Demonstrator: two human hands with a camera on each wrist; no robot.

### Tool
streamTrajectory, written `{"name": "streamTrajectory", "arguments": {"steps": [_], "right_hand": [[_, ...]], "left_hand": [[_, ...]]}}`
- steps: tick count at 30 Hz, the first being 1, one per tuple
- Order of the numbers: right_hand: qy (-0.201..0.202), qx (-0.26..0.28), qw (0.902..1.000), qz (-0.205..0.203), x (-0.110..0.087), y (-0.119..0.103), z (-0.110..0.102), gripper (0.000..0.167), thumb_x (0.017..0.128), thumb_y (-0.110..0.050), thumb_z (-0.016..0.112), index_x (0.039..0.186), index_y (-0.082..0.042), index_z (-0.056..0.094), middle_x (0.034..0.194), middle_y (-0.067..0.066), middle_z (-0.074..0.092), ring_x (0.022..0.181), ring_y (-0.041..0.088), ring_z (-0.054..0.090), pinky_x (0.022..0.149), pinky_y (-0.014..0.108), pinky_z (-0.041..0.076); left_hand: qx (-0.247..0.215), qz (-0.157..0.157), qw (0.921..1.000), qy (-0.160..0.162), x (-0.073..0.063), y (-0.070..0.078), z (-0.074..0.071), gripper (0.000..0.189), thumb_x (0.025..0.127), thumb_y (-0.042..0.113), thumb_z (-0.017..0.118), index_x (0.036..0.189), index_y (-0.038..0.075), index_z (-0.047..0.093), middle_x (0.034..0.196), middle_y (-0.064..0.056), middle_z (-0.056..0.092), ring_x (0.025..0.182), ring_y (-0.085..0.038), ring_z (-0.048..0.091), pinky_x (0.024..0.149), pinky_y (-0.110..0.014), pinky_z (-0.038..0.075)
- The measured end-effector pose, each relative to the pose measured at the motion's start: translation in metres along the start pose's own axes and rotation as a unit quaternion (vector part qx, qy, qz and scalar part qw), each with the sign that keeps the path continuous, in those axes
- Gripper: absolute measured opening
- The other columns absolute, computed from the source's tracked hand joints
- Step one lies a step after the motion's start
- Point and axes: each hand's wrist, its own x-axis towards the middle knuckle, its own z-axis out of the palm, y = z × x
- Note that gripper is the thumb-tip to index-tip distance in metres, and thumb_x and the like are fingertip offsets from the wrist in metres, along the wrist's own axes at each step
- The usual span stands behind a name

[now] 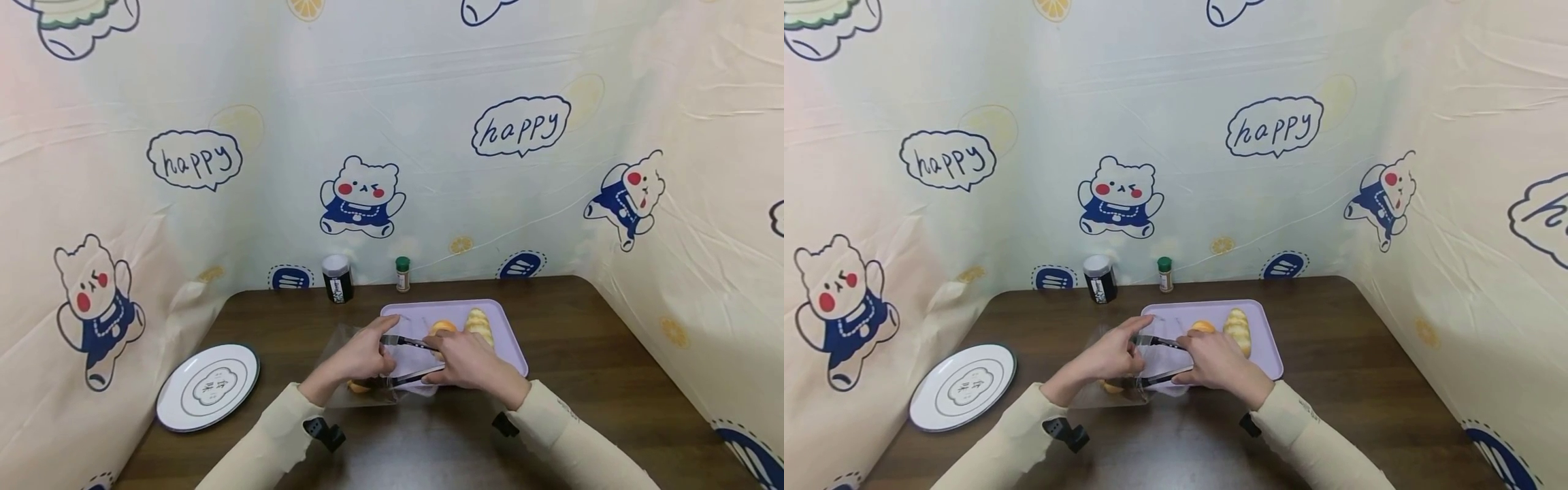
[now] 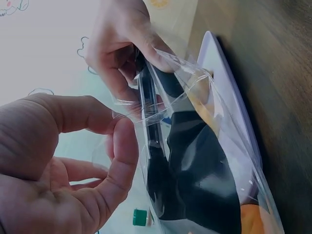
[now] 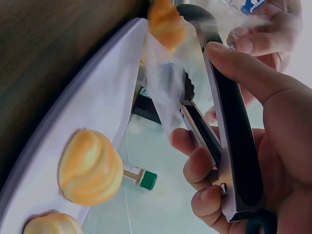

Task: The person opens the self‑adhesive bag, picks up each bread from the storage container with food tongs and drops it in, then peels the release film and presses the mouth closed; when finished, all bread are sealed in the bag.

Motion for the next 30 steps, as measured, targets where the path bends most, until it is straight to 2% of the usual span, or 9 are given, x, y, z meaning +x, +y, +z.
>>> {"name": "streamTrajectory", "arguments": {"steps": [3,11,14,17,18,21,24,26,30], "right_hand": [[-0.004,0.003,1.0,-0.001,-0.001,0.001,-0.003,0.066,0.07,-0.06,0.081,0.121,-0.018,0.071,0.107,0.001,0.072,0.074,0.016,0.063,0.054,0.034,0.048],[-0.02,0.003,0.9998,-0.003,-0.006,0.007,-0.012,0.068,0.072,-0.059,0.08,0.125,-0.017,0.07,0.118,0.005,0.072,0.096,0.024,0.071,0.076,0.043,0.057],[-0.021,0.012,0.9997,-0.01,-0.008,0.01,-0.015,0.067,0.073,-0.057,0.081,0.124,-0.016,0.07,0.118,0.006,0.073,0.096,0.024,0.071,0.079,0.043,0.058],[-0.019,0.015,0.9995,-0.018,-0.009,0.013,-0.017,0.065,0.073,-0.055,0.082,0.123,-0.015,0.07,0.114,0.005,0.073,0.092,0.021,0.07,0.08,0.042,0.058],[-0.019,0.016,0.9995,-0.019,-0.01,0.013,-0.018,0.064,0.073,-0.055,0.083,0.123,-0.015,0.071,0.112,0.005,0.073,0.09,0.021,0.07,0.079,0.042,0.058],[-0.017,0.013,0.9996,-0.016,-0.011,0.015,-0.021,0.062,0.073,-0.054,0.083,0.121,-0.016,0.071,0.111,0.003,0.074,0.09,0.019,0.07,0.078,0.041,0.058],[-0.022,0.011,0.9997,-0.004,-0.013,0.018,-0.023,0.061,0.073,-0.054,0.083,0.121,-0.017,0.072,0.112,0.002,0.074,0.093,0.018,0.07,0.079,0.042,0.058],[-0.028,0.007,0.9996,0.004,-0.014,0.02,-0.025,0.061,0.074,-0.055,0.082,0.122,-0.018,0.071,0.112,0.001,0.074,0.094,0.018,0.07,0.079,0.042,0.058],[-0.032,-0.003,0.9995,0.007,-0.018,0.026,-0.031,0.063,0.074,-0.058,0.081,0.123,-0.02,0.071,0.106,-0.002,0.073,0.088,0.017,0.069,0.075,0.041,0.057]], "left_hand": [[-0.022,-0.009,0.9996,-0.012,0.0,0.0,-0.001,0.088,0.076,0.003,0.07,0.155,0.009,0.034,0.159,-0.013,0.035,0.065,-0.013,0.055,0.053,-0.026,0.048],[0.001,-0.004,1.0,-0.006,0.0,-0.001,-0.001,0.089,0.075,0.001,0.073,0.155,0.005,0.034,0.159,-0.015,0.034,0.064,-0.01,0.053,0.057,-0.026,0.047],[0.005,-0.004,1.0,-0.006,0.0,-0.001,-0.002,0.089,0.075,0.001,0.074,0.154,0.003,0.034,0.159,-0.017,0.034,0.063,-0.011,0.052,0.055,-0.025,0.046],[0.014,0.004,0.9999,-0.003,0.0,-0.001,-0.002,0.088,0.074,0.0,0.073,0.153,0.002,0.035,0.158,-0.018,0.035,0.07,-0.014,0.055,0.055,-0.024,0.044],[0.018,0.009,0.9998,-0.001,-0.001,-0.001,-0.003,0.087,0.074,-0.001,0.072,0.153,0.002,0.035,0.158,-0.019,0.036,0.077,-0.017,0.058,0.056,-0.024,0.044],[0.033,0.019,0.9993,0.004,-0.001,0.0,-0.004,0.086,0.073,0.0,0.071,0.152,0.001,0.037,0.157,-0.019,0.038,0.1,-0.023,0.057,0.066,-0.027,0.044],[0.047,0.017,0.9987,0.006,-0.002,0.0,-0.005,0.086,0.073,0.001,0.072,0.151,0.0,0.038,0.156,-0.018,0.039,0.109,-0.027,0.055,0.078,-0.031,0.044],[0.054,0.01,0.9985,0.008,-0.002,0.0,-0.006,0.086,0.072,0.002,0.073,0.151,0.0,0.038,0.156,-0.018,0.039,0.107,-0.026,0.056,0.082,-0.033,0.045],[0.054,-0.006,0.9985,0.011,-0.002,0.001,-0.009,0.087,0.072,0.001,0.075,0.151,-0.001,0.039,0.156,-0.018,0.038,0.095,-0.023,0.059,0.076,-0.031,0.047]]}}
